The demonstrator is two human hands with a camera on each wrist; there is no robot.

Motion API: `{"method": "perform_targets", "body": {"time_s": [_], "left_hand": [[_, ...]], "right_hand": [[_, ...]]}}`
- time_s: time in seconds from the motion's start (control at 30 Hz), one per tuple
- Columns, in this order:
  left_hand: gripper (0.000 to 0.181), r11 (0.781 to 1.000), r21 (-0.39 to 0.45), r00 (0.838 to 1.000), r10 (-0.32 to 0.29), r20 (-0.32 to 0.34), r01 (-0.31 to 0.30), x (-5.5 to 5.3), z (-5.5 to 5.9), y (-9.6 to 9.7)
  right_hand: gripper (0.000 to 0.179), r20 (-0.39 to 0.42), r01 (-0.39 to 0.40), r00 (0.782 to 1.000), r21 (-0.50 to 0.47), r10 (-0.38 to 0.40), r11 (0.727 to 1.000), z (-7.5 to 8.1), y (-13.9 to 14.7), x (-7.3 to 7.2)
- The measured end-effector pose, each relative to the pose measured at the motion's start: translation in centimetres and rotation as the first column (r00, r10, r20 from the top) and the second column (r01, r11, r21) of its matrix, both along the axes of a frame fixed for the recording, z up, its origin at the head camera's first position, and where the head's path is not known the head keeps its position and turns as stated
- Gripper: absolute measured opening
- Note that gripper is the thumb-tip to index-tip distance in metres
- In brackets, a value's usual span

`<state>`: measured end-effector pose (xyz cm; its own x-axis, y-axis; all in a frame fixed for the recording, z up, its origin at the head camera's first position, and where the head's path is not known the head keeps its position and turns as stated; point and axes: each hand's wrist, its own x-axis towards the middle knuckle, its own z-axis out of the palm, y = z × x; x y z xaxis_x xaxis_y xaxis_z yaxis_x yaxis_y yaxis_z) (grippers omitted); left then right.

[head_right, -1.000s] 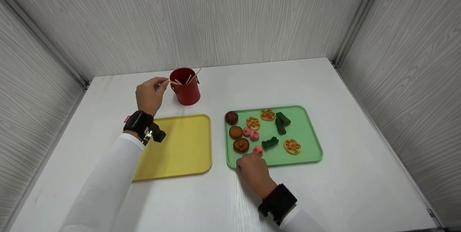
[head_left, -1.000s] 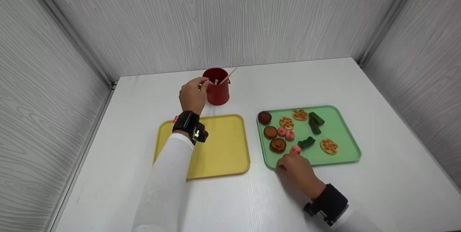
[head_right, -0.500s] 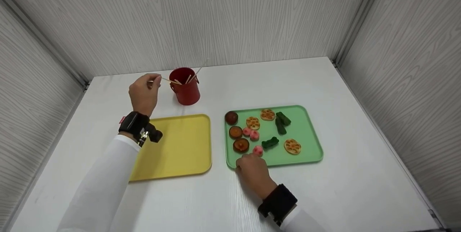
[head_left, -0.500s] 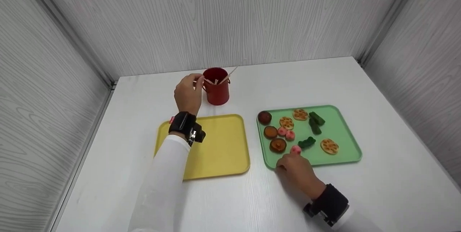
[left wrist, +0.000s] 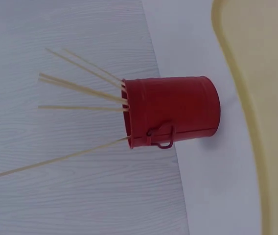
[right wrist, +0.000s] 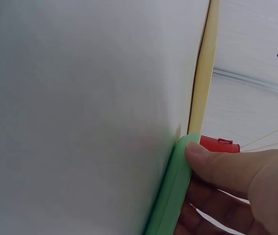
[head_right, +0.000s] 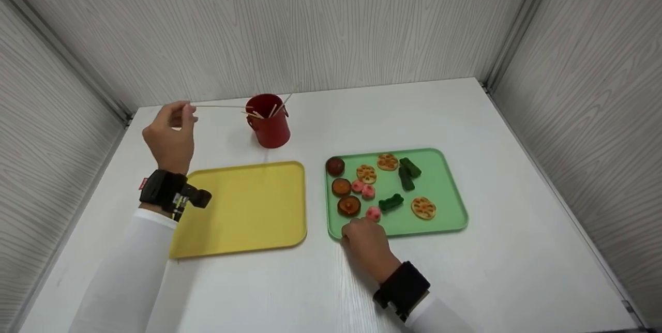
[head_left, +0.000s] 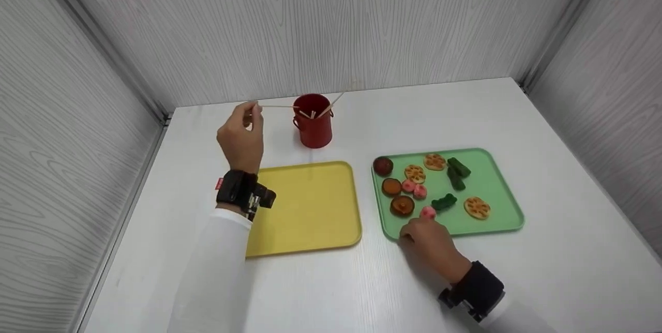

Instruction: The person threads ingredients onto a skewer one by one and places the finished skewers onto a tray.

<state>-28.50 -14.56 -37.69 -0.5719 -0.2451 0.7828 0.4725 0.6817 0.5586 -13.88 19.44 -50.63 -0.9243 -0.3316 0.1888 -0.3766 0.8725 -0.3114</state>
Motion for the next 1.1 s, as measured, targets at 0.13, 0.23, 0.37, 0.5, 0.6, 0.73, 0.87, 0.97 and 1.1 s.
{"method": "perform_targets", "body": {"time_s": [0.13, 0.23, 0.37, 0.5, 0.6, 0.73, 0.87, 0.97, 1.1], "left_hand": [[0.018, 0.998, 0.058, 0.998, 0.018, -0.066, -0.014, 0.8, 0.2, -0.4], [0.017, 0.994, 0.107, 0.996, 0.004, -0.085, 0.005, 1.1, 0.3, -0.2], [0.016, 0.98, 0.189, 0.996, -0.053, -0.076, 0.066, 1.7, 0.1, 0.2], [0.015, 0.947, 0.29, 0.989, -0.123, -0.081, 0.141, 2.2, 0.0, 0.4], [0.015, 0.915, 0.359, 0.983, -0.169, -0.073, 0.184, 2.5, 0.1, 0.6], [0.015, 0.857, 0.456, 0.969, -0.242, -0.054, 0.24, 2.9, -0.2, 0.8], [0.016, 0.762, 0.576, 0.944, -0.326, -0.055, 0.297, 3.3, -0.7, 0.9], [0.016, 0.704, 0.631, 0.925, -0.375, -0.061, 0.326, 3.7, -1.0, 1.1], [0.016, 0.666, 0.65, 0.903, -0.425, -0.072, 0.365, 4.3, -1.5, 1.5]], "right_hand": [[0.025, 0.002, 0.003, 1.0, 0.009, -0.003, 1.0, 0.2, 0.3, 0.0], [0.021, 0.017, 0.006, 1.0, 0.008, -0.006, 1.0, 0.4, 0.4, 0.0], [0.012, 0.038, 0.009, 0.999, -0.006, -0.009, 1.0, 0.7, 0.4, -0.2], [0.007, 0.011, -0.001, 1.0, -0.049, 0.002, 0.999, 1.2, 0.1, -0.5], [0.009, -0.031, -0.011, 0.999, -0.069, 0.008, 0.998, 1.7, -0.1, -0.9], [0.009, -0.08, -0.021, 0.997, -0.083, 0.015, 0.996, 2.4, -0.3, -1.3], [0.007, -0.087, -0.041, 0.996, -0.152, 0.028, 0.988, 2.9, -0.4, -1.9], [0.008, -0.07, -0.036, 0.997, -0.224, 0.021, 0.974, 3.2, -0.5, -2.4], [0.006, -0.076, 0.001, 0.997, -0.301, -0.025, 0.954, 3.5, -0.5, -3.1]]}}
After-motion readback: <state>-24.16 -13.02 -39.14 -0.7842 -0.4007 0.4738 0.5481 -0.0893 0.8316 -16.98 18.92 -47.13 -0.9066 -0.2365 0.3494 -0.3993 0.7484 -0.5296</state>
